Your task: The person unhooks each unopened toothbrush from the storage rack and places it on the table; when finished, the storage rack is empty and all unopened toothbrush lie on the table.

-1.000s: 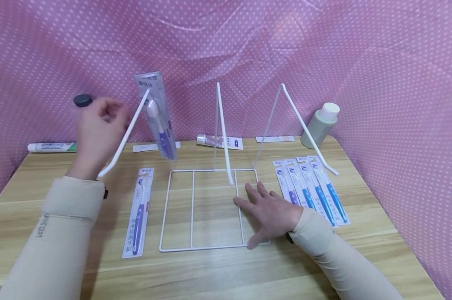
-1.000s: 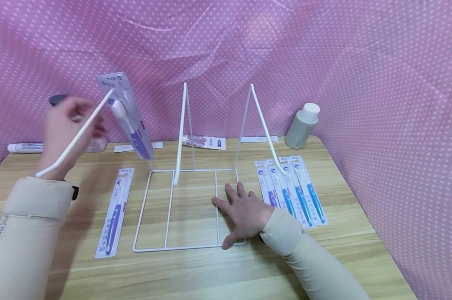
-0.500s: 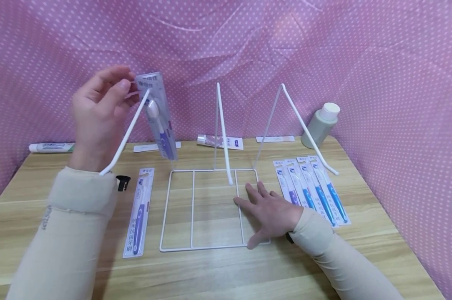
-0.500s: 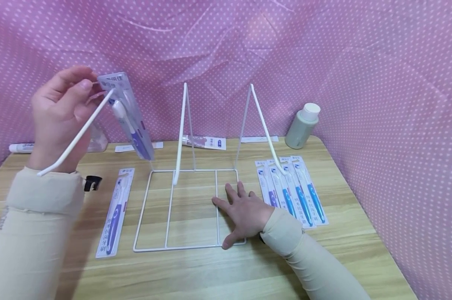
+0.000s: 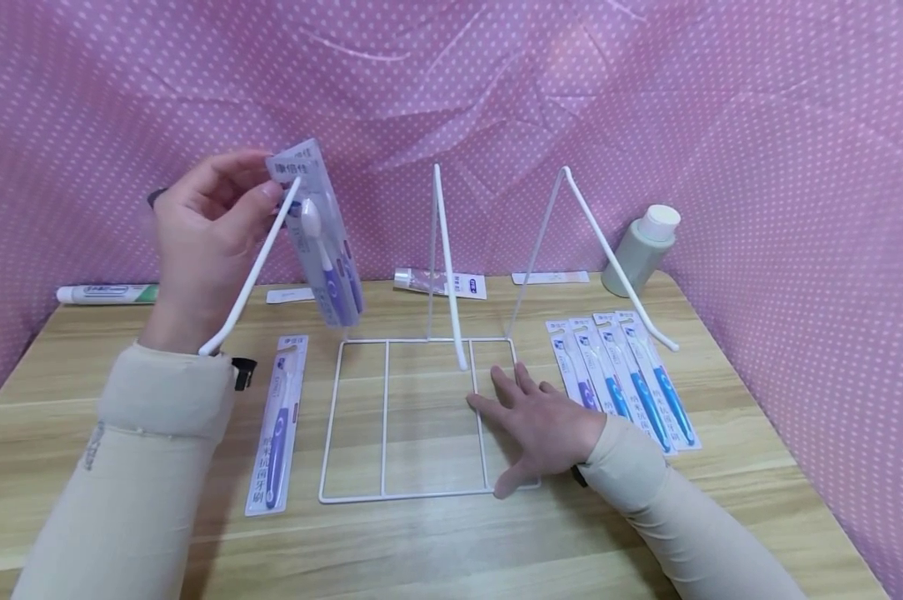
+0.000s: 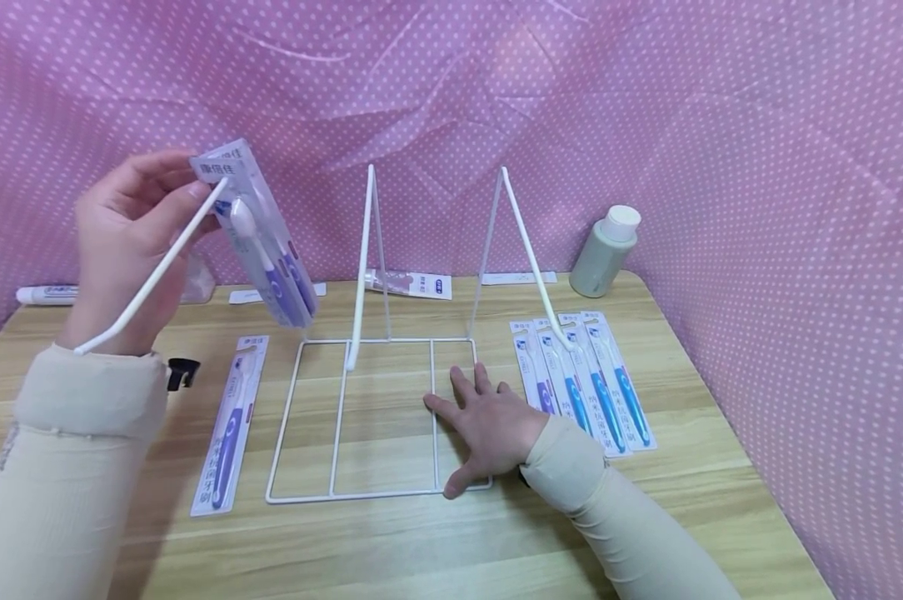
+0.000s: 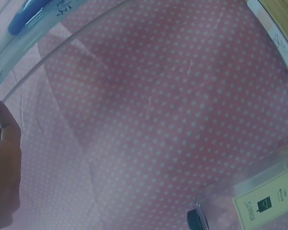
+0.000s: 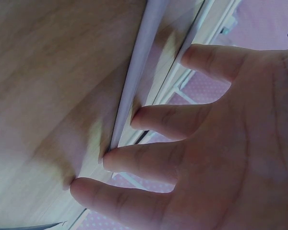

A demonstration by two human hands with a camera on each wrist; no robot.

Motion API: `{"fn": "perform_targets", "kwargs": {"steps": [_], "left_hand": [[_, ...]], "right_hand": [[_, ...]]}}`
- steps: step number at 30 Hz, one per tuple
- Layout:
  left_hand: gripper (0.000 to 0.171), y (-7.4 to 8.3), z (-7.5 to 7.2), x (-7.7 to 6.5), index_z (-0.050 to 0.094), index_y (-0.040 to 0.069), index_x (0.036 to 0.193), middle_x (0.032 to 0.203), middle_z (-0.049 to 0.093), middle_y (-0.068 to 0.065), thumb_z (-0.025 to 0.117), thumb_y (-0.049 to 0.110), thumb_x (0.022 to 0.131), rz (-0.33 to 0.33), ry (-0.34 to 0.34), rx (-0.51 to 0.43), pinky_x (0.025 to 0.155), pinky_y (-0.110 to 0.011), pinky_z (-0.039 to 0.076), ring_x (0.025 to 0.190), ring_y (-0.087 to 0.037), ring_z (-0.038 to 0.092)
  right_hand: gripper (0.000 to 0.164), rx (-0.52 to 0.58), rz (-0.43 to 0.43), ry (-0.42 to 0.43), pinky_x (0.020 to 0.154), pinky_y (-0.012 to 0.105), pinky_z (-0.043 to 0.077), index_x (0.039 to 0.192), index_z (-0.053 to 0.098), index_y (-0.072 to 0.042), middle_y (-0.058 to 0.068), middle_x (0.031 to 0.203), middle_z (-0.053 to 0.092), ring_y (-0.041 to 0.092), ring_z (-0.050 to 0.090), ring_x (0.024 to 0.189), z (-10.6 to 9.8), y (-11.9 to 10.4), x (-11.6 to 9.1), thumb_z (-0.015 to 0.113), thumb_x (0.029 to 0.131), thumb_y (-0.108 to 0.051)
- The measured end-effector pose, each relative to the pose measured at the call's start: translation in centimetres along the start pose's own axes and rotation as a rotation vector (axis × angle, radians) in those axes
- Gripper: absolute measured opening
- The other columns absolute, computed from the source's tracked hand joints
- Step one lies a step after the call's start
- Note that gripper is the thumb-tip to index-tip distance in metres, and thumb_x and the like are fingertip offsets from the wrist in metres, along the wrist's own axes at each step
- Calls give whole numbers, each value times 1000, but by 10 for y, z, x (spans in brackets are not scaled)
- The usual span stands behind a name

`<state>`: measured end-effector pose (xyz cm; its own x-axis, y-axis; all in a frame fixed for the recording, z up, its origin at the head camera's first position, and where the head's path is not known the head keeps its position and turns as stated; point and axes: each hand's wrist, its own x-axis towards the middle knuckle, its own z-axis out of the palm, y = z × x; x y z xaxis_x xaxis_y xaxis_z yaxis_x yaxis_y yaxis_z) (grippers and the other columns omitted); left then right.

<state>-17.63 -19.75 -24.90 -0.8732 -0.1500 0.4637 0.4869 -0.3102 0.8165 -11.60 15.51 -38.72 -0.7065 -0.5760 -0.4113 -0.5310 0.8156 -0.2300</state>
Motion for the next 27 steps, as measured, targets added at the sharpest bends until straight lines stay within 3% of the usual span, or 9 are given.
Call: {"fn": "perform_targets", "kwargs": {"steps": [15,27], "left_hand": [[24,6,-1,-8,76,-3,117,102,76,-12,75,-6,94,82,-4,132,74,-20,62,84,-17,70],[29,10,-1,-21,72,-8,120,103,73,-13,77,-7,91,33,-3,46,76,-21,61,85,-19,67]], "right_hand": [[121,-14,-14,28,119,75,32,168,32,-25,27,175,15,59,12,158,1,0,-1,86,70,-73],[121,-28,-18,27,117,76,34,168,32,-25,27,175,16,60,13,158,0,0,-1,86,71,-72]]}}
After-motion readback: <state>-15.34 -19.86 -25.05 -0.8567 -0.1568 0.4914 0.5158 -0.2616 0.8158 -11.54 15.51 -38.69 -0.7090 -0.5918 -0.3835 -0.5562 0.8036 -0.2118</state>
